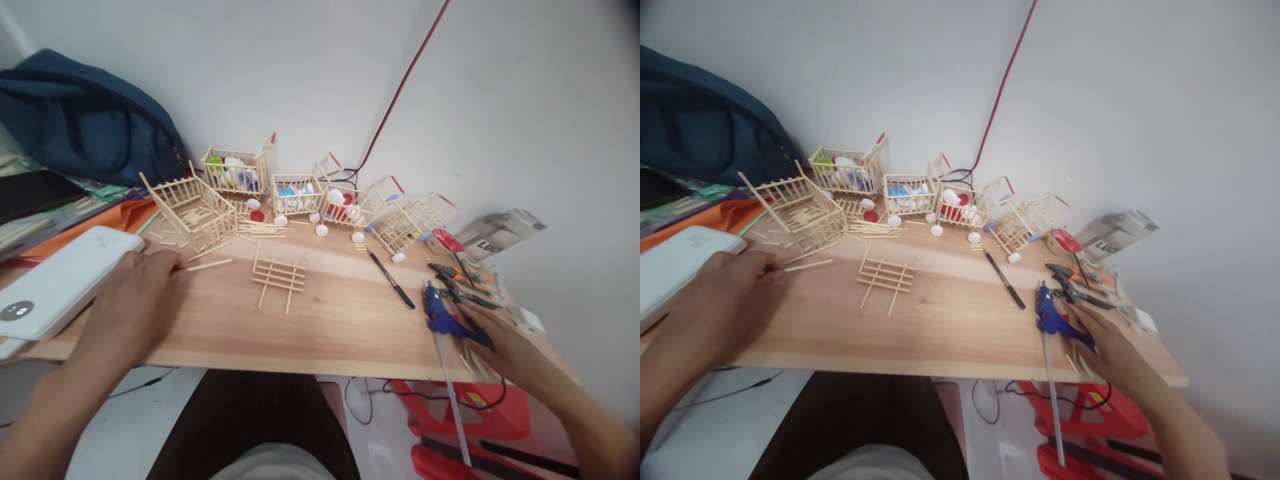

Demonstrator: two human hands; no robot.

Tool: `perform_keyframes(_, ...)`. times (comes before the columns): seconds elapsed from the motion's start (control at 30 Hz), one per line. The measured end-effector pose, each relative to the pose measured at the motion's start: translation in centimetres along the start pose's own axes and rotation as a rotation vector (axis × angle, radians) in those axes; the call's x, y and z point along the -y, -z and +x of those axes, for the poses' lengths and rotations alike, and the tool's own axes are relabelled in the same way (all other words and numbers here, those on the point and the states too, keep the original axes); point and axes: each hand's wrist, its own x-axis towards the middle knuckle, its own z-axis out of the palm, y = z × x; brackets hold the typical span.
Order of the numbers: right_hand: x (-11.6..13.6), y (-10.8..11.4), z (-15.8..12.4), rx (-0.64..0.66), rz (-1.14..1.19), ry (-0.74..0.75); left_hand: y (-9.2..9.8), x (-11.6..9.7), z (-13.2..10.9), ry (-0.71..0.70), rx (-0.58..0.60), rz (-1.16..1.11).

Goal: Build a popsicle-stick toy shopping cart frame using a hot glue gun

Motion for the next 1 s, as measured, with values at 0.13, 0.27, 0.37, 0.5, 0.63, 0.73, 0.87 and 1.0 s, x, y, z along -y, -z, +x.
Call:
perform_keyframes(0.13,4.4,3.8,0.2,0.035,-0.072,-0.032,0.6,-1.3,0.2,-0.005,-0.060,-0.224)
perform_keyframes(0.27,14.7,4.3,1.0,-0.148,0.143,0.031,0.8,-3.5,0.0,-0.142,-0.101,-0.431)
perform_keyframes(0.37,22.0,1.8,2.2,-0.089,0.422,0.123,0.5,-4.9,-0.2,-0.295,-0.112,-0.484)
perform_keyframes(0.5,26.7,-1.6,3.5,-0.024,0.677,0.137,-0.3,-5.6,-0.3,-0.437,-0.134,-0.473)
perform_keyframes(0.63,27.9,-3.7,3.4,0.048,0.775,0.105,-1.1,-5.7,-0.6,-0.518,-0.141,-0.462)
perform_keyframes(0.73,28.3,-4.8,3.0,0.089,0.786,0.069,-1.5,-6.0,-1.0,-0.532,-0.125,-0.454)
perform_keyframes(0.87,28.7,-5.4,2.9,0.117,0.747,0.035,-1.8,-6.2,-1.2,-0.553,-0.047,-0.427)
perform_keyframes(1.0,28.7,-5.3,3.6,0.119,0.701,0.038,-2.3,-6.2,-0.8,-0.540,-0.007,-0.454)
